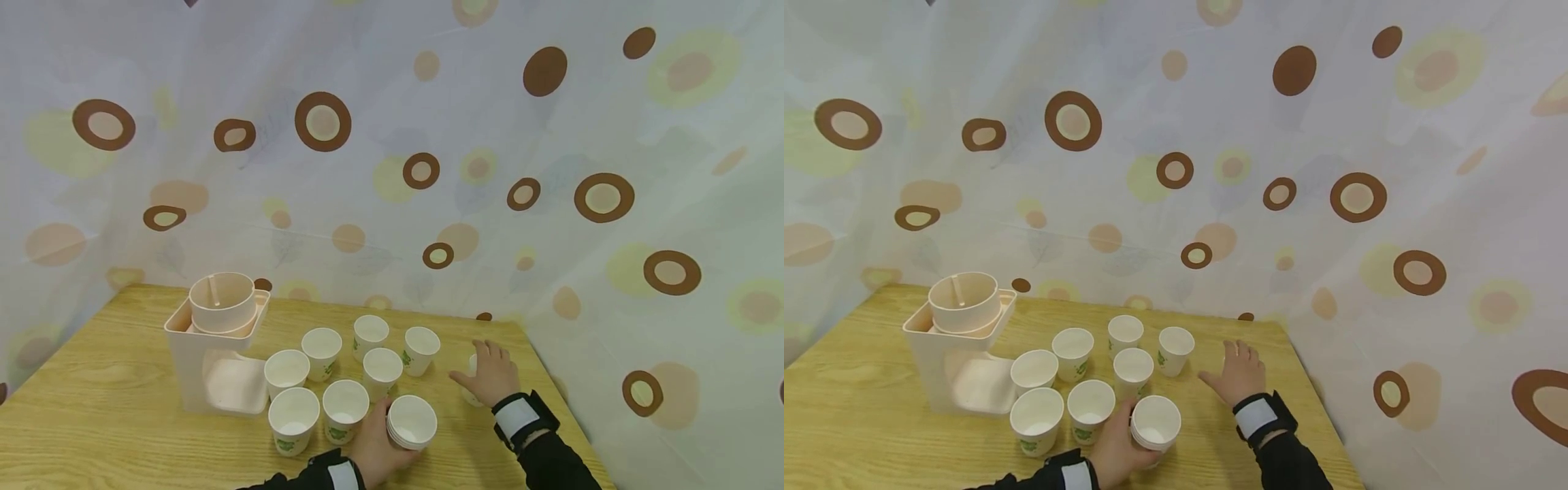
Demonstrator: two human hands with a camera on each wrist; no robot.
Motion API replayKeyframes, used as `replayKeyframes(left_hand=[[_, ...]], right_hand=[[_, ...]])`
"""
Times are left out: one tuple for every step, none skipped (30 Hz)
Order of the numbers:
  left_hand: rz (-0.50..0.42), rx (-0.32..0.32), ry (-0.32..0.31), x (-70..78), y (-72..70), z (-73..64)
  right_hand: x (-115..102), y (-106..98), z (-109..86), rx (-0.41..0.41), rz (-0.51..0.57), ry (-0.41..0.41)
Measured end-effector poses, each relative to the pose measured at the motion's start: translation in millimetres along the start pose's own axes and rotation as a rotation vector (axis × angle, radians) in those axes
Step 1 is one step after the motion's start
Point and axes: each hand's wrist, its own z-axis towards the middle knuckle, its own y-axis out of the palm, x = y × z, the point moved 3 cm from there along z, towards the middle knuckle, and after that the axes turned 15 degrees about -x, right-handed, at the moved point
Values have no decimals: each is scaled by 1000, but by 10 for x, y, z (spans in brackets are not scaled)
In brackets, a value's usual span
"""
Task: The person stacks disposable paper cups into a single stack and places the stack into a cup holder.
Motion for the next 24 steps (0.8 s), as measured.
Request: replayKeyframes(left_hand=[[4, 2, 0, -4, 1, 3], [5, 4, -2, -10, 4, 6], [7, 7, 0, -10, 5, 7], [8, 8, -1, -7, 6, 8], [12, 9, -1, -5, 6, 7], [10, 9, 1, 2, 6, 4], [9, 8, -1, 8, 5, 3], [10, 8, -4, 15, 6, -1], [7, 5, -3, 24, 5, -6], [6, 1, -7, 29, 5, -10], [6, -1, -10, 33, 4, -12], [5, -2, -12, 36, 4, -13], [6, -1, -14, 36, 2, -12], [10, 0, -14, 35, 1, -11], [10, 1, -13, 35, -3, -10], [9, 2, -12, 36, -7, -10], [11, 5, -10, 36, -11, -10], [14, 9, -7, 36, -15, -10], [17, 9, -2, 35, -13, -11], [21, 9, 3, 35, -11, -12], [26, 10, 6, 33, -10, -13], [29, 9, 8, 31, -9, -13], [30, 8, 9, 25, -8, -12], [32, 6, 8, 20, -8, -11]], right_hand=[[87, 29, 34, -1, 18, 30], [170, 57, 67, -6, 29, 57], [250, 89, 100, -15, 46, 83], [331, 126, 130, -24, 60, 107], [408, 167, 158, -33, 76, 124], [481, 206, 181, -46, 92, 140], [534, 233, 195, -60, 106, 152], [579, 255, 209, -75, 118, 158], [615, 277, 216, -88, 136, 165], [637, 291, 219, -101, 155, 166], [645, 300, 220, -114, 173, 162], [648, 303, 221, -123, 190, 157], [637, 302, 220, -132, 207, 150], [630, 306, 224, -140, 226, 140], [620, 308, 227, -147, 245, 132], [609, 310, 232, -155, 258, 122], [595, 308, 234, -158, 269, 113], [577, 302, 237, -159, 278, 103], [566, 300, 226, -159, 283, 99], [552, 296, 214, -158, 282, 92], [534, 291, 199, -156, 277, 85], [514, 283, 180, -156, 272, 79], [489, 272, 157, -157, 263, 72], [464, 261, 133, -156, 253, 64]])
